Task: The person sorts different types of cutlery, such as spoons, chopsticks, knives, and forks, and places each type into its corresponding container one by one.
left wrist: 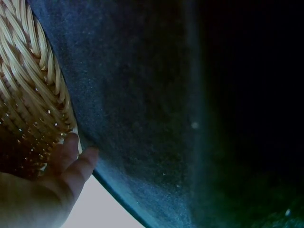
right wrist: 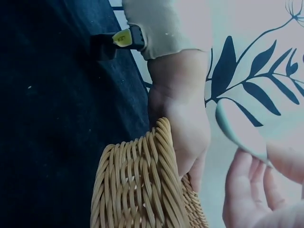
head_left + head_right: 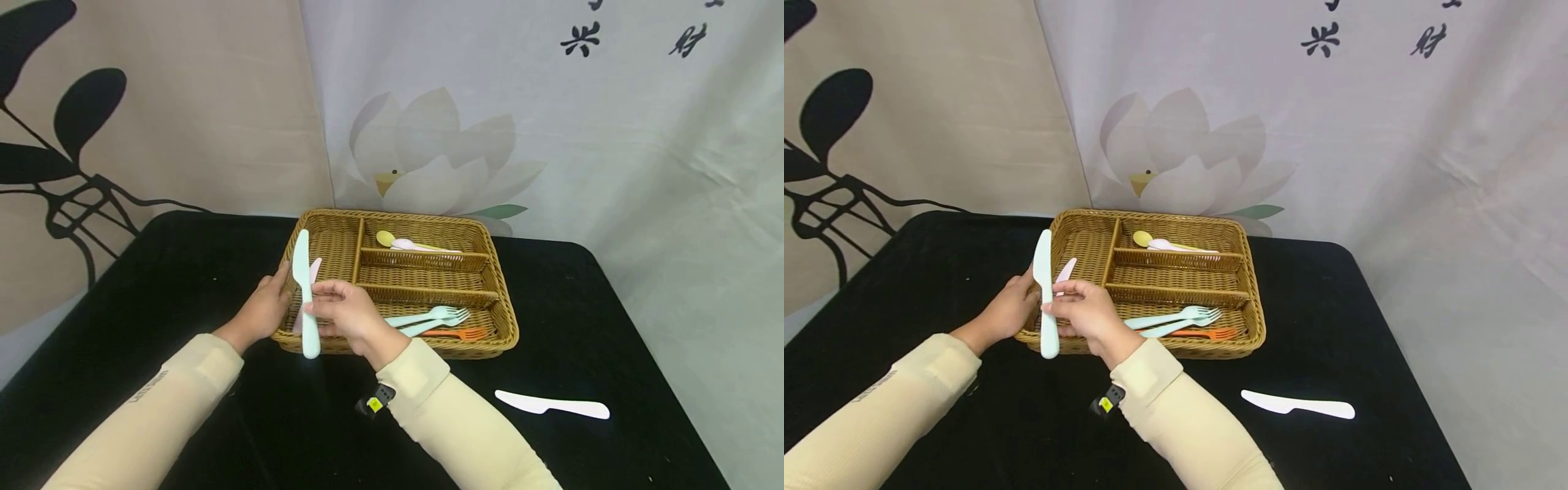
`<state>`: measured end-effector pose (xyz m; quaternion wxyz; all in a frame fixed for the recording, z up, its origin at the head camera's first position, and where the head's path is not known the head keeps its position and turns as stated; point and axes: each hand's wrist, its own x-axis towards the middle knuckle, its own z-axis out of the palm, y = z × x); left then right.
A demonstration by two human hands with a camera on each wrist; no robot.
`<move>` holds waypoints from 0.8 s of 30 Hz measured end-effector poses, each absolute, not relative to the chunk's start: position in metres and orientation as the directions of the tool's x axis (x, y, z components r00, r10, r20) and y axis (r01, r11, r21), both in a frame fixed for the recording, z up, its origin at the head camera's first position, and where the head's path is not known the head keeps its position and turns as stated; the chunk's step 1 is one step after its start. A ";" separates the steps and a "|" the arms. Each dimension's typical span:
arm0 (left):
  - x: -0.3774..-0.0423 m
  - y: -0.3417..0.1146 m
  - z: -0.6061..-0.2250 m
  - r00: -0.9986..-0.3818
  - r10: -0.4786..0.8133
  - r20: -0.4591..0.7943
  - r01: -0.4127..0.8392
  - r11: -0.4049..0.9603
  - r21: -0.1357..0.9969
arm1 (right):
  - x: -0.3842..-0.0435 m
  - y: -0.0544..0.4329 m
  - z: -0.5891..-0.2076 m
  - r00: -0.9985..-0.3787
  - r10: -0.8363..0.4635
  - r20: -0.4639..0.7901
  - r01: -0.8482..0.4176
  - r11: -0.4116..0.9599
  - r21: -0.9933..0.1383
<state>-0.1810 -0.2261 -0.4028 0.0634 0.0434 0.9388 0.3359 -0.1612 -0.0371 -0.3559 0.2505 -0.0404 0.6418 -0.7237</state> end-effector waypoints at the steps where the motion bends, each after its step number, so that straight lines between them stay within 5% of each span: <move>1: -0.181 -0.226 -0.403 -0.989 0.125 -0.083 0.043 0.771 0.636 | -0.163 -0.039 -0.356 -0.872 -0.409 -0.270 0.323 -0.066 -0.944; 24: -0.184 -0.227 -0.405 -0.990 0.128 -0.065 0.061 0.785 0.617 | -0.194 -0.070 -0.372 -0.862 -0.272 -0.429 0.483 -0.180 -0.857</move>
